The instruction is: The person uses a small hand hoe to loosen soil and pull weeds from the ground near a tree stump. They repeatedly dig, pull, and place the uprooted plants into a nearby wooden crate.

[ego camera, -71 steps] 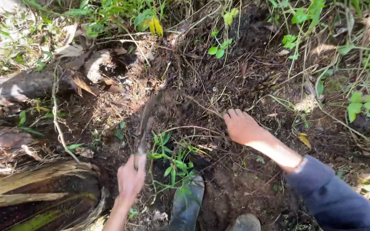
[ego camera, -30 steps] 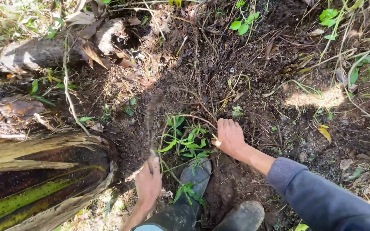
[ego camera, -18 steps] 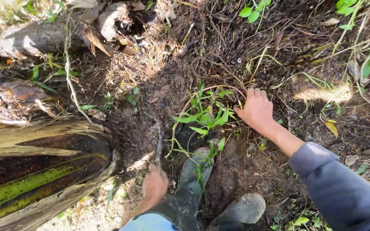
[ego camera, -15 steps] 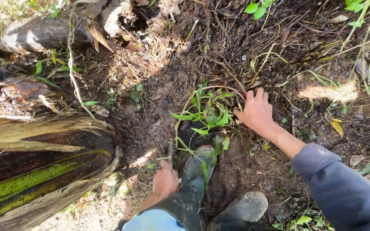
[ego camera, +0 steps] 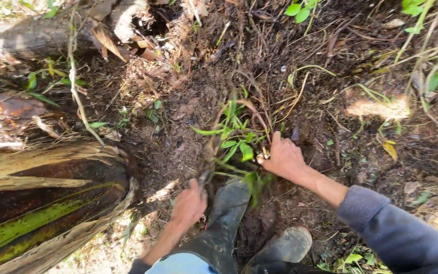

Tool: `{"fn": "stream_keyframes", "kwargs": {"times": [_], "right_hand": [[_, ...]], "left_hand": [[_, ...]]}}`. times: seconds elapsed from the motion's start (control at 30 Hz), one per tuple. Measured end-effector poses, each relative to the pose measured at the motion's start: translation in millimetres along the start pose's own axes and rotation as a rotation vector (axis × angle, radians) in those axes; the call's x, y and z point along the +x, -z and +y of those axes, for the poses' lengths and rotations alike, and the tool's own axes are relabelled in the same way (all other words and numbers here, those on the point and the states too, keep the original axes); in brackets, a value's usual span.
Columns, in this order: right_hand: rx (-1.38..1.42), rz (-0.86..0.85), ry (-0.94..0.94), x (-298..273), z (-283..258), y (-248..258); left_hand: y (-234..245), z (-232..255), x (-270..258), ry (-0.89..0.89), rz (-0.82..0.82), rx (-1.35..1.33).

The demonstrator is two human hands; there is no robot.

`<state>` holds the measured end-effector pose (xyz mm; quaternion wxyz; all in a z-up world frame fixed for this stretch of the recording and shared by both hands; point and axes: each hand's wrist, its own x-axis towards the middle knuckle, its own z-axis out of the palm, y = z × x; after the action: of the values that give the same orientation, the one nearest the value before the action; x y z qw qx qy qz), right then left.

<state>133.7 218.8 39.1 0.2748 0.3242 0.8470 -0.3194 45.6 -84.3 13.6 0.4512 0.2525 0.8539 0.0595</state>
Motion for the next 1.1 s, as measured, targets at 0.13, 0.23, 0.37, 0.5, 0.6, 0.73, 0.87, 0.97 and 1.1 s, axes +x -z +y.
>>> {"fn": "stream_keyframes", "kwargs": {"times": [0.13,0.23,0.37,0.5,0.6,0.73,0.87,0.97,1.1], "right_hand": [[0.139,0.006,-0.018,5,9,-14],[0.11,0.004,-0.052,16,15,-22],[0.166,-0.042,-0.087,15,20,-29],[0.479,-0.088,-0.143,10,19,-31],[0.548,-0.099,-0.187,-5,11,-22],[0.635,-0.166,-0.238,-23,-3,-3],[0.594,-0.167,-0.231,-31,3,6],[0.71,-0.085,-0.263,-38,15,28],[0.805,-0.017,-0.287,-60,25,72]], "left_hand": [[-26,-42,-11,0.095,0.064,0.107],[-59,-48,6,-0.099,-0.055,0.098],[-23,0,-4,0.043,-0.229,0.002],[-12,14,-2,0.055,-0.277,-0.091],[-11,19,-2,0.045,-0.281,-0.039],[-2,34,-3,0.108,-0.317,0.03],[17,56,-12,0.071,-0.248,0.11],[35,81,-13,0.041,-0.25,0.054],[73,129,-16,0.001,-0.149,0.205]]}}
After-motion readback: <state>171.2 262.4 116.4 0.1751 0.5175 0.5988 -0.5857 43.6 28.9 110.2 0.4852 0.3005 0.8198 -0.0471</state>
